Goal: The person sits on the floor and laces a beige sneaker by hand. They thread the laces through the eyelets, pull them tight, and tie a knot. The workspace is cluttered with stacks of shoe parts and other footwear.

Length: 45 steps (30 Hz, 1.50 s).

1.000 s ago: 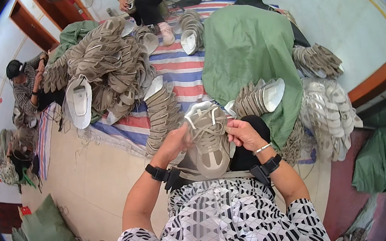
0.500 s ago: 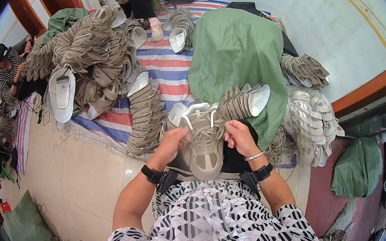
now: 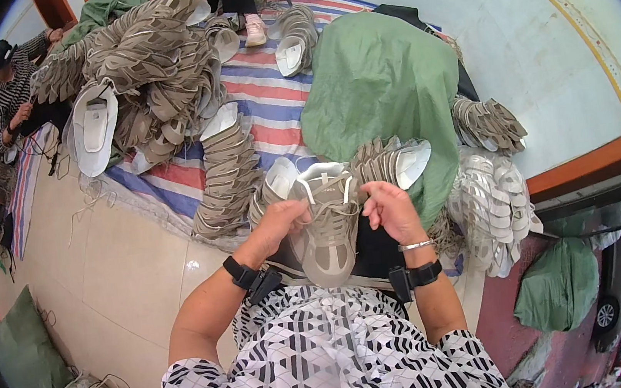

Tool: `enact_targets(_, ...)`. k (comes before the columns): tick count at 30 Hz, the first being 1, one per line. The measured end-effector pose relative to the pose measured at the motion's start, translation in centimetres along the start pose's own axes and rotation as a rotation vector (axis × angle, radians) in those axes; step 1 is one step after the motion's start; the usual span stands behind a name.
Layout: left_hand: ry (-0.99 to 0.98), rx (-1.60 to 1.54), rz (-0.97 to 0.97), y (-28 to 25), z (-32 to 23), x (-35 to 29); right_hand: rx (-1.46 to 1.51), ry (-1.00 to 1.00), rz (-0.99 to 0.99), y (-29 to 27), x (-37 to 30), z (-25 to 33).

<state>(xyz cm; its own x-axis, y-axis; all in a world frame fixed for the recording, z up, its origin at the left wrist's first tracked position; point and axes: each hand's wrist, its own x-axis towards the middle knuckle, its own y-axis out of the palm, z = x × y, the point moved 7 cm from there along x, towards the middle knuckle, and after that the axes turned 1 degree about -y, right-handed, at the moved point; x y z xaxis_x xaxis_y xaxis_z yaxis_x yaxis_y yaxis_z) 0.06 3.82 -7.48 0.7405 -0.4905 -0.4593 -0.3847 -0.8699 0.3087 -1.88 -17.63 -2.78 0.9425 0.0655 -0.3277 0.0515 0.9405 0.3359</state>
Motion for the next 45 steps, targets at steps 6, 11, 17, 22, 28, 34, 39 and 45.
enact_targets(6, 0.002, 0.019, -0.021, -0.1, -0.2, -0.1, -0.252, 0.098, -0.034, 1.1, 0.3, -2.7)
enact_targets(11, 0.030, -0.083, 0.120, -0.5, 0.5, -0.1, -0.002, 0.034, -0.021, 0.5, 0.3, -4.2)
enact_targets(17, -0.028, 0.042, 0.110, -0.5, -1.9, -1.3, 0.307, 0.067, -0.054, 0.3, -1.3, -5.7)
enact_targets(22, 0.196, 0.231, -0.159, -2.8, -3.4, 0.7, 0.424, 0.109, 0.003, 0.1, -0.6, -6.4)
enact_targets(28, 0.874, 0.984, -0.346, 1.6, -9.5, -1.5, 0.480, 0.121, -0.025, -0.5, -1.0, -6.3)
enact_targets(34, 0.666, 0.759, -0.223, 1.0, -7.9, 1.1, -0.269, -0.138, -0.160, -3.0, 2.9, -1.2)
enact_targets(39, 0.398, 0.424, -0.334, -2.2, -2.7, 0.2, -0.775, -0.207, 0.280, -0.9, 6.6, 0.4)
enact_targets(45, 0.264, 0.686, -0.188, 0.2, -2.1, -1.4, -1.113, -0.355, 0.464, 1.2, 8.9, 2.0)
